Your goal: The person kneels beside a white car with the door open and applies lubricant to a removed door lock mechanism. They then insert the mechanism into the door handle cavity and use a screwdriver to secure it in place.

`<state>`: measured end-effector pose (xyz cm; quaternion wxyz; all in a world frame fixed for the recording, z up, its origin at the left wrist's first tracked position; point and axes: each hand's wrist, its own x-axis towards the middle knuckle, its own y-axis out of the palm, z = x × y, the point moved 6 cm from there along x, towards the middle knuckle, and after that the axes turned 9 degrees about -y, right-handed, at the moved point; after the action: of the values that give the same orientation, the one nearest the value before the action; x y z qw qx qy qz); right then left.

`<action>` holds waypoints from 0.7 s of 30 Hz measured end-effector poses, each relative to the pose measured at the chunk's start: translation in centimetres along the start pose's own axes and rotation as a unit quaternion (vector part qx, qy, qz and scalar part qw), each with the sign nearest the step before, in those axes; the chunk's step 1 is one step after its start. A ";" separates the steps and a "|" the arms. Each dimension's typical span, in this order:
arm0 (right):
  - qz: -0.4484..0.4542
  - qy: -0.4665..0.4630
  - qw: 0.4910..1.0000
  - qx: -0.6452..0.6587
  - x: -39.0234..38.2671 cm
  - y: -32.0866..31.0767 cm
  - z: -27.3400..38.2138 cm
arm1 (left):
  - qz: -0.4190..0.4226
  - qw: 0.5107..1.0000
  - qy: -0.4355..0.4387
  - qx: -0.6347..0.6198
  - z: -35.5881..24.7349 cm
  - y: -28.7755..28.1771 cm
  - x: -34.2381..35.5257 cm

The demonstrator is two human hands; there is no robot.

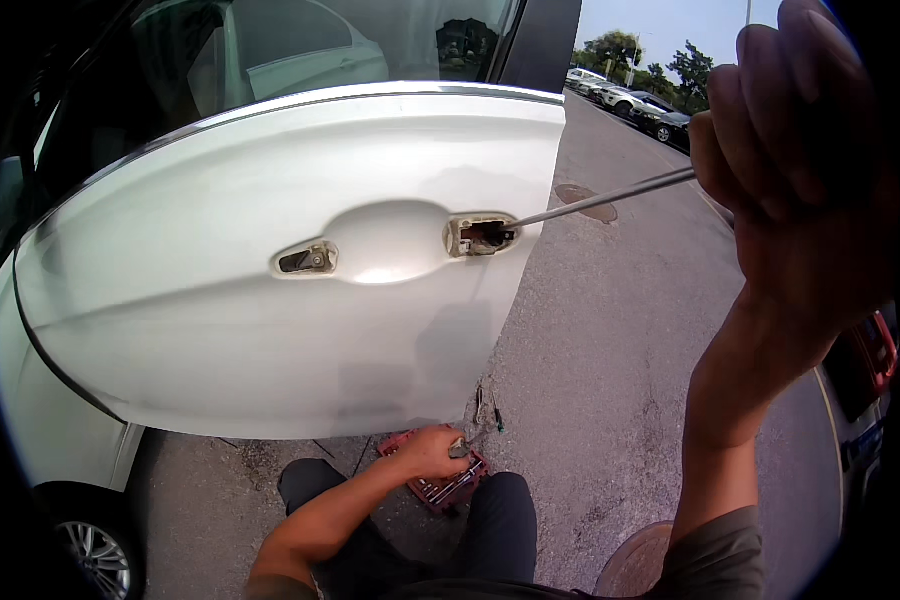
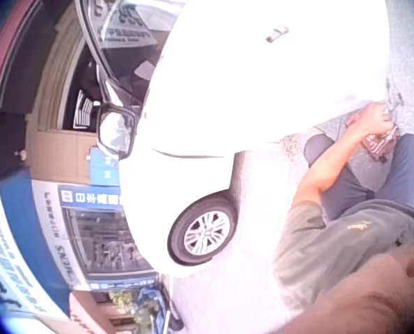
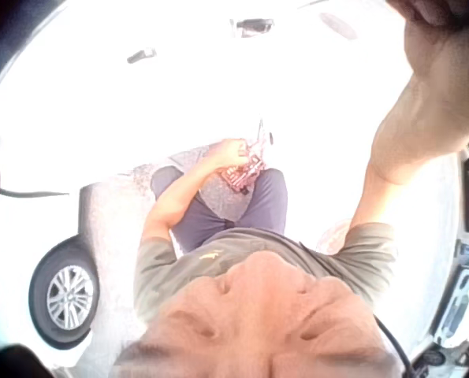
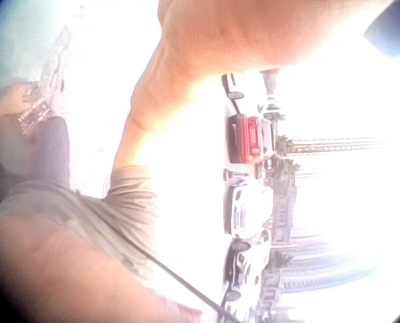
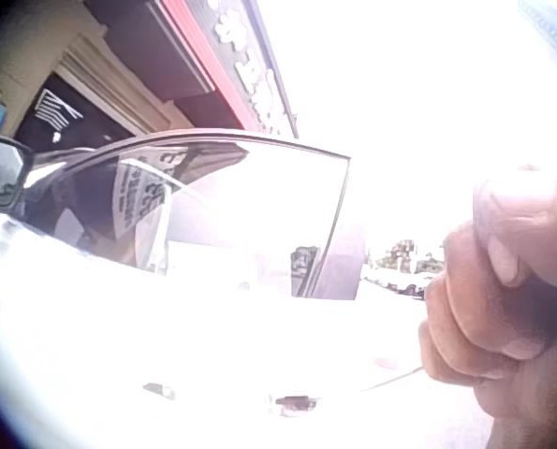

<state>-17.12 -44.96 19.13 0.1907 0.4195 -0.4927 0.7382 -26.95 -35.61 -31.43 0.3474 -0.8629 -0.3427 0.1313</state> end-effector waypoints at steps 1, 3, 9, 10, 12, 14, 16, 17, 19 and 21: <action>0.041 -0.009 0.997 0.063 2.3 -0.9 -0.6 | -0.002 1.000 -0.008 0.000 -0.6 -0.9 0.9; 0.117 -0.015 0.973 0.198 4.2 -2.0 -3.3 | 0.014 1.000 -0.024 0.006 -0.2 -0.9 1.3; -0.162 0.062 0.964 -0.200 4.6 2.0 -3.7 | 0.041 0.966 -0.145 -0.209 -1.5 -3.0 -1.9; -0.159 0.050 0.962 -0.216 4.4 1.7 -3.7 | 0.044 0.954 -0.169 -0.244 -1.4 -3.5 -2.7; -0.159 0.038 0.954 -0.250 3.4 1.6 -4.3 | 0.053 0.906 -0.178 -0.381 -2.6 -5.5 -5.3; -0.122 0.060 0.923 -0.359 3.4 0.5 -1.3 | 0.112 0.881 -0.128 -0.442 -8.0 -6.0 -3.8; -0.123 0.048 0.911 -0.390 2.8 0.7 -1.3 | 0.104 0.894 -0.116 -0.420 -9.9 -8.9 -5.5; -0.122 0.046 0.905 -0.405 2.5 0.7 -1.5 | 0.063 0.922 -0.107 -0.366 -10.3 -10.3 -6.1; -0.127 0.040 0.896 -0.424 1.8 0.6 -1.1 | -0.019 0.966 -0.082 -0.244 -11.9 -13.0 -7.0; -0.119 0.036 0.882 -0.455 1.6 0.6 -0.1 | -0.086 0.957 -0.076 -0.267 -15.1 -15.0 -7.4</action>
<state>-18.55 -45.33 20.06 0.4650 0.3150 -0.7134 0.4190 -32.84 -40.44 -10.22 0.0873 -0.8790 -0.4635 0.0697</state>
